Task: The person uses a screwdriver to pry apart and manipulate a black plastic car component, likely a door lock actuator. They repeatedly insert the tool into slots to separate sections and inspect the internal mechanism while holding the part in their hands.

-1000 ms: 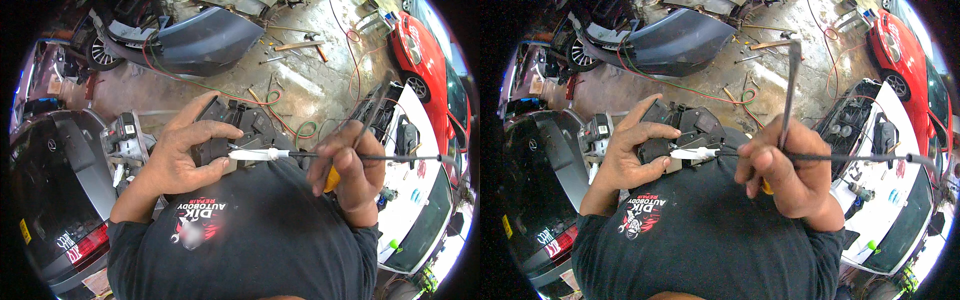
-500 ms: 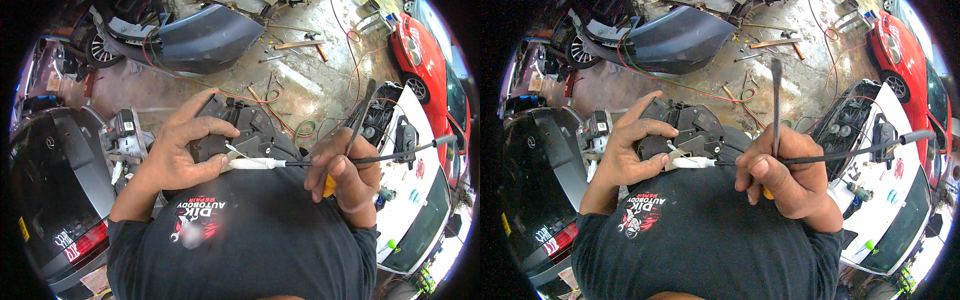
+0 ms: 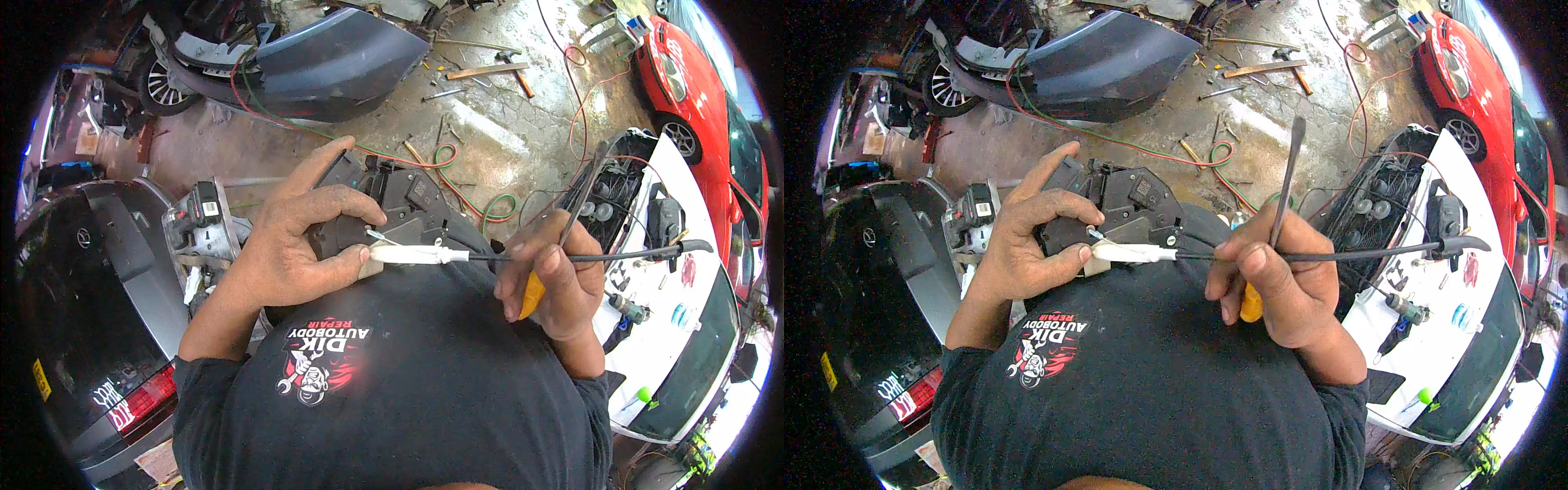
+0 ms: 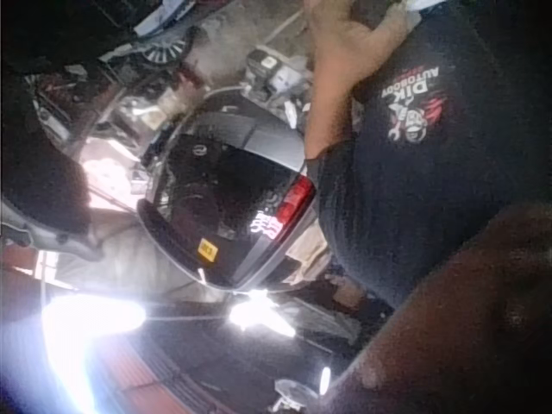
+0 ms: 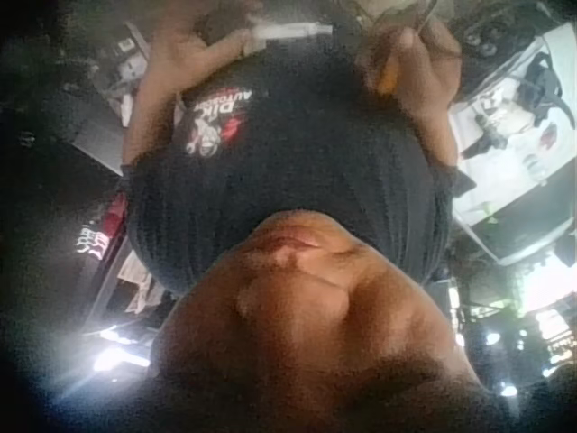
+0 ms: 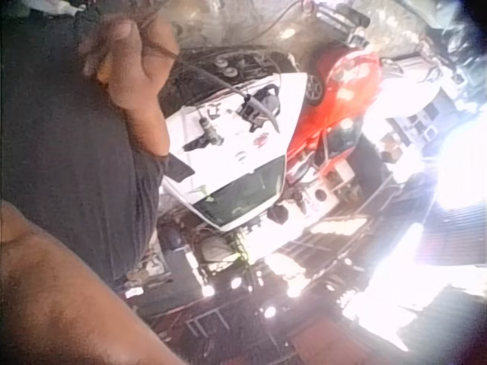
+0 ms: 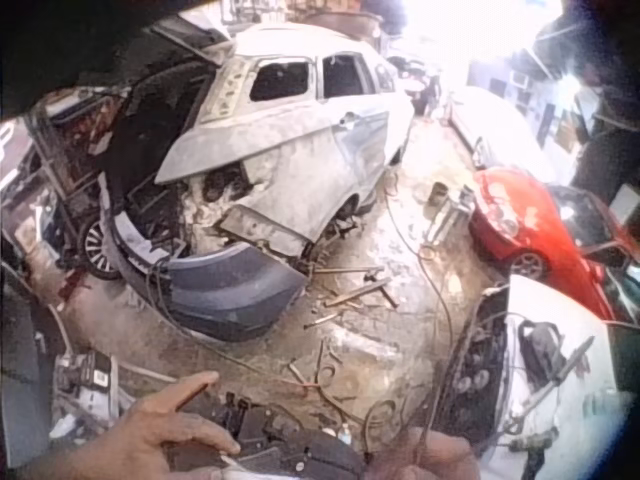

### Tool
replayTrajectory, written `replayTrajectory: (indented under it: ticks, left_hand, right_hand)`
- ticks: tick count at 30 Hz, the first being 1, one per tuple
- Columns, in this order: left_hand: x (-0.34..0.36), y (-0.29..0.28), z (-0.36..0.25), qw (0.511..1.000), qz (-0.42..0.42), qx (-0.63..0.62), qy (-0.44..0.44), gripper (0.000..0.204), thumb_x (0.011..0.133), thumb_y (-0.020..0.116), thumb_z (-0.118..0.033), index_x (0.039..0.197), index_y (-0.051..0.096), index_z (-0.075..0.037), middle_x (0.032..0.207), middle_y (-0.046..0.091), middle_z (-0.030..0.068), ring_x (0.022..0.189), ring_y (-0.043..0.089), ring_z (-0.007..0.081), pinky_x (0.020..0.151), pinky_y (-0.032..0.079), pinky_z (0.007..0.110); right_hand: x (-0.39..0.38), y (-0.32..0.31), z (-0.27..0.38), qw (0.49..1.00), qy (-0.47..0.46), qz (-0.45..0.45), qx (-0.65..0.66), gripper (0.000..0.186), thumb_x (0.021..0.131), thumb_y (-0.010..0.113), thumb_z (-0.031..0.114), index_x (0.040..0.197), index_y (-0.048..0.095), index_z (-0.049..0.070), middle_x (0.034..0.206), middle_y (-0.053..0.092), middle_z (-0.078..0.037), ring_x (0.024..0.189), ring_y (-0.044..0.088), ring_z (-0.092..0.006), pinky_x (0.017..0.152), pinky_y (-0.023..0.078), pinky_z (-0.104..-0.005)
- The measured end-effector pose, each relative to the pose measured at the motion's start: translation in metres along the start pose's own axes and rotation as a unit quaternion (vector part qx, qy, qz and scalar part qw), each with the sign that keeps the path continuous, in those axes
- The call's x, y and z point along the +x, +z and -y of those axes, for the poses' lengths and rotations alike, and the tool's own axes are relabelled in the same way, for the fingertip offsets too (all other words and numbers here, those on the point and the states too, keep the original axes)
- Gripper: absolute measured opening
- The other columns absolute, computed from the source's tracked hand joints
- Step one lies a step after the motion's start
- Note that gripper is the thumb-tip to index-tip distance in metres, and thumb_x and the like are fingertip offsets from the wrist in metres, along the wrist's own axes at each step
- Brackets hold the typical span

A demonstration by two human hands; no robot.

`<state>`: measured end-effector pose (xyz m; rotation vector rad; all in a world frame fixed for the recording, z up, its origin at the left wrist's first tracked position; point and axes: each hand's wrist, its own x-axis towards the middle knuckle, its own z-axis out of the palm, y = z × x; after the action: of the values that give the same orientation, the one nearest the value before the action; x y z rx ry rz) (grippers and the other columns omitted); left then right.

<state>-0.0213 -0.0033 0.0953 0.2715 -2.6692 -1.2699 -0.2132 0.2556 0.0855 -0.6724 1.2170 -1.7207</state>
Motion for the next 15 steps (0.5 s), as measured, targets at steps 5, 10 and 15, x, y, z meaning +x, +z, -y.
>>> replayTrajectory:
  ticks: [5,10,15]
  left_hand:
    - [0.003,-0.002,0.001,1.000,0.010,0.004,0.011,0.030,0.073,0.078,-0.019,0.100,0.079,-0.008,0.093,0.079,0.0091,0.148,0.046,0.0407,0.122,0.030,0.054]
    - [0.007,-0.003,-0.004,0.999,0.030,0.006,0.013,0.027,0.073,0.081,-0.019,0.098,0.078,-0.008,0.090,0.079,0.0076,0.146,0.048,0.0390,0.124,0.027,0.053]
    - [0.007,0.001,-0.003,1.000,0.012,0.007,0.003,0.024,0.074,0.084,-0.018,0.095,0.078,-0.008,0.088,0.078,0.0067,0.143,0.052,0.0371,0.123,0.030,0.053]
  right_hand:
    - [0.007,-0.004,0.006,0.999,0.027,-0.004,0.021,0.034,0.107,0.062,0.032,0.102,0.060,-0.002,0.078,0.070,-0.017,0.051,0.062,-0.0160,0.047,0.049,-0.0270]
    - [0.010,-0.005,0.011,1.000,0.002,0.009,-0.003,0.033,0.106,0.064,0.030,0.102,0.062,-0.003,0.079,0.070,-0.016,0.053,0.063,-0.0151,0.047,0.049,-0.0264]
    - [0.014,-0.005,0.017,0.999,-0.024,0.017,-0.028,0.032,0.106,0.064,0.028,0.104,0.062,-0.004,0.081,0.070,-0.016,0.055,0.064,-0.0143,0.049,0.049,-0.0256]
